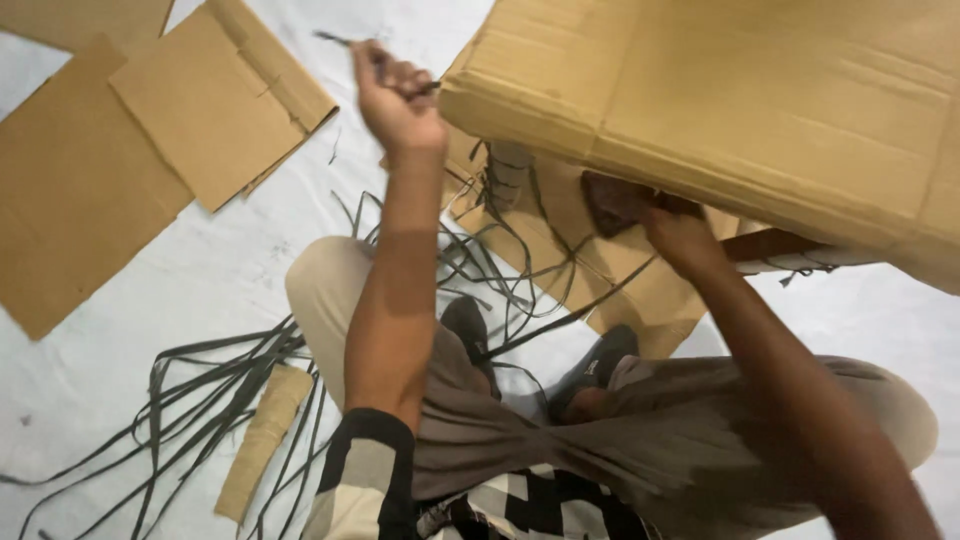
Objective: Secure cardboard pieces onto the seat of a wooden chair using plastic ties.
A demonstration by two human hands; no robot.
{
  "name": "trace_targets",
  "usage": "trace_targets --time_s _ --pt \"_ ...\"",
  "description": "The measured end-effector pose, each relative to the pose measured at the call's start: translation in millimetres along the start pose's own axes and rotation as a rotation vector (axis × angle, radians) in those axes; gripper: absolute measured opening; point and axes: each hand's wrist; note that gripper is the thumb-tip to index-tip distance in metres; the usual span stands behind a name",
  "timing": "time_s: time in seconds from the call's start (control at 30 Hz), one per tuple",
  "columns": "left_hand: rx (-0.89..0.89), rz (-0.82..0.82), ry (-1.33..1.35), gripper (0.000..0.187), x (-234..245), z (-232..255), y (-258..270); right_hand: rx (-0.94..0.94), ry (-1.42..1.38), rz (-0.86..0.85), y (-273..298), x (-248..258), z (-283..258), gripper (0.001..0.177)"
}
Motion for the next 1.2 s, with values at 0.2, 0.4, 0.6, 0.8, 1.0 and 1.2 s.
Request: trace_targets --time_s 0.2,0.4,0.6,0.8,1.0,1.2 --pt "-0.315 -0.043 0.077 0.020 -30 65 40 -0.052 -0.045 -0.050 73 84 16 0.037" --pt "-0.703 -0.260 -0.250 0.031 -49 45 164 -0.097 -0.038 0.108 94 130 71 0.047" --pt "-1.014 -0.741 -1.431 0.036 19 -74 285 -0.104 0.206 0.195 101 127 51 0.051" --pt "0.121 -1.053 -0.911 0.030 30 -135 354 0.078 0.234 0.212 95 127 75 0.052" --pt "0.700 -0.878 -1.222 0.027 26 -159 359 0.090 0.251 0.183 102 119 59 0.045" --pt "0.701 -0.541 -0.647 0.033 -3 -195 339 0.119 0.304 0.074 91 109 88 0.034"
Point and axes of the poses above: each hand's wrist, its own y-axis away from the middle knuckle, its own x-axis out of the back of the hand, z = x × y, and after that the axes turned 1 degree about -z, right-handed
